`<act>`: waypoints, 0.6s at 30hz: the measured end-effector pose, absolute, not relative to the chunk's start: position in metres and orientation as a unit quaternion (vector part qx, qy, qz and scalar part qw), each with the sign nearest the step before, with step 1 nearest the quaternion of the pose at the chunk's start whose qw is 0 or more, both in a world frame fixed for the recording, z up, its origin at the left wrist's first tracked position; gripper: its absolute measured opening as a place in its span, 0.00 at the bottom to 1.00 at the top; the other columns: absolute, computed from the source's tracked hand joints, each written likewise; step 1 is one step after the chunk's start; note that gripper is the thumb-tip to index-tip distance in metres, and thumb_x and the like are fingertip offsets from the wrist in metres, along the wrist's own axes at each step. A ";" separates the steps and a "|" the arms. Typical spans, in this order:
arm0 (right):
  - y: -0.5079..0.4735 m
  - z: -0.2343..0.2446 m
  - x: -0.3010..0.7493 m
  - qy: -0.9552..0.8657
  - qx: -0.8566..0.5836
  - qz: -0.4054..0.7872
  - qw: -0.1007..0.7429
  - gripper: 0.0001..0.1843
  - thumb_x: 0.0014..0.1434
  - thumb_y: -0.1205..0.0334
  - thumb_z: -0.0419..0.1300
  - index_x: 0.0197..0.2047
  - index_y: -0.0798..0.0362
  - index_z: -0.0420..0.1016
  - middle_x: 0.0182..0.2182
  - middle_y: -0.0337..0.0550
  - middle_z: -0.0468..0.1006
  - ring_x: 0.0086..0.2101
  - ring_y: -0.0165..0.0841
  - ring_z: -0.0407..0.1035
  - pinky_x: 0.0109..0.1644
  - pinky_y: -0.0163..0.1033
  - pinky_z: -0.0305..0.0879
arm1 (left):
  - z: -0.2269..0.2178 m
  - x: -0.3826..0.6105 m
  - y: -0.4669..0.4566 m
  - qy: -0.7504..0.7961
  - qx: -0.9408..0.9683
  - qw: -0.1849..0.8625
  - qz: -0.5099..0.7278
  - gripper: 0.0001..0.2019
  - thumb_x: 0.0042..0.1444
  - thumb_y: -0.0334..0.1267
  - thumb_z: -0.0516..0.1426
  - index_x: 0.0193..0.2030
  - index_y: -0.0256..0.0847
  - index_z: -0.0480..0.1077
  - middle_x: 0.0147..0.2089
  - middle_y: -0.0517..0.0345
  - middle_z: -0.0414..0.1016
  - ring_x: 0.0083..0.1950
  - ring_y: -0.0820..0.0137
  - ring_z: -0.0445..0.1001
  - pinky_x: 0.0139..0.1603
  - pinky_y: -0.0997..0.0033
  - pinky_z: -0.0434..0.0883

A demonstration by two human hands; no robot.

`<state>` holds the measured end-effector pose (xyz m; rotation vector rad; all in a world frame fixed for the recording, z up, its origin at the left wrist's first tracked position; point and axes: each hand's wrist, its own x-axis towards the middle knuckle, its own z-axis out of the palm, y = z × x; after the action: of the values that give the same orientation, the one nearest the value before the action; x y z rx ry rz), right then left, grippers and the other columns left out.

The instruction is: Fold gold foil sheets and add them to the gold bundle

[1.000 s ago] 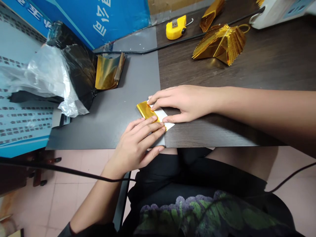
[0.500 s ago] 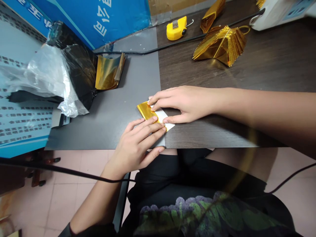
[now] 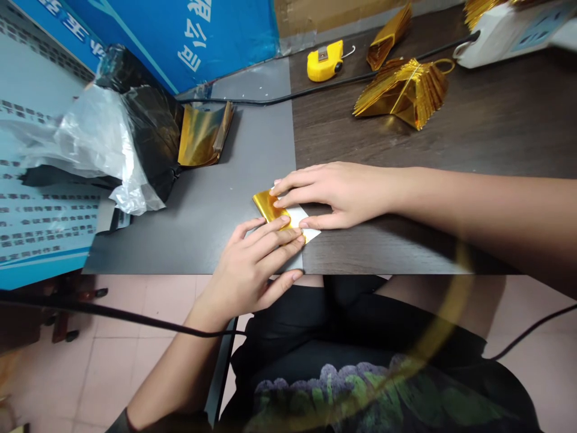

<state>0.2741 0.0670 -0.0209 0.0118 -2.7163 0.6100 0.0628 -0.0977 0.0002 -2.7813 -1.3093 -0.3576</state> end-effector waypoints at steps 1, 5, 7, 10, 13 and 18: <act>0.067 -0.021 0.274 -0.961 0.009 0.213 0.179 0.21 0.70 0.55 0.56 0.62 0.53 0.73 0.64 0.50 0.71 0.62 0.43 0.68 0.64 0.50 0.68 | 0.000 0.063 -0.098 -0.423 -0.898 0.024 -0.116 0.22 0.62 0.47 0.59 0.61 0.44 0.70 0.60 0.57 0.78 0.69 0.66 0.70 0.69 0.63 0.65; 0.066 -0.021 0.274 -0.961 0.013 0.214 0.175 0.20 0.70 0.56 0.56 0.62 0.53 0.74 0.64 0.50 0.71 0.64 0.42 0.66 0.66 0.51 0.67 | 0.001 0.064 -0.098 -0.426 -0.897 0.021 -0.115 0.20 0.62 0.45 0.59 0.59 0.44 0.71 0.59 0.58 0.78 0.69 0.67 0.71 0.71 0.63 0.65; 0.066 -0.021 0.274 -0.959 0.014 0.219 0.177 0.20 0.70 0.56 0.57 0.61 0.53 0.74 0.64 0.50 0.71 0.64 0.42 0.65 0.67 0.51 0.65 | 0.001 0.065 -0.099 -0.429 -0.895 0.018 -0.118 0.19 0.61 0.44 0.59 0.59 0.45 0.72 0.58 0.58 0.79 0.68 0.68 0.71 0.72 0.62 0.66; 0.066 -0.020 0.274 -0.958 0.018 0.222 0.180 0.20 0.69 0.56 0.57 0.61 0.53 0.75 0.64 0.51 0.71 0.65 0.42 0.65 0.70 0.51 0.62 | 0.001 0.066 -0.099 -0.430 -0.894 0.017 -0.121 0.18 0.61 0.44 0.58 0.57 0.44 0.73 0.57 0.58 0.79 0.67 0.68 0.72 0.71 0.62 0.69; 0.066 -0.018 0.274 -0.959 0.012 0.226 0.173 0.23 0.69 0.56 0.57 0.64 0.53 0.72 0.65 0.52 0.71 0.66 0.41 0.63 0.71 0.51 0.61 | 0.002 0.067 -0.098 -0.426 -0.895 0.021 -0.127 0.17 0.62 0.45 0.57 0.55 0.43 0.73 0.55 0.57 0.80 0.66 0.67 0.73 0.69 0.62 0.72; 0.064 -0.015 0.273 -0.959 -0.005 0.233 0.161 0.29 0.68 0.55 0.58 0.68 0.57 0.67 0.67 0.56 0.67 0.67 0.42 0.63 0.69 0.52 0.64 | 0.004 0.068 -0.099 -0.435 -0.891 -0.002 -0.128 0.15 0.62 0.44 0.57 0.54 0.43 0.73 0.55 0.57 0.79 0.65 0.67 0.74 0.67 0.60 0.75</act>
<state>0.2729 0.0643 -0.0154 -0.0146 -2.7386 0.6665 0.0677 -0.0985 0.0043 -2.8033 -1.3697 -0.4019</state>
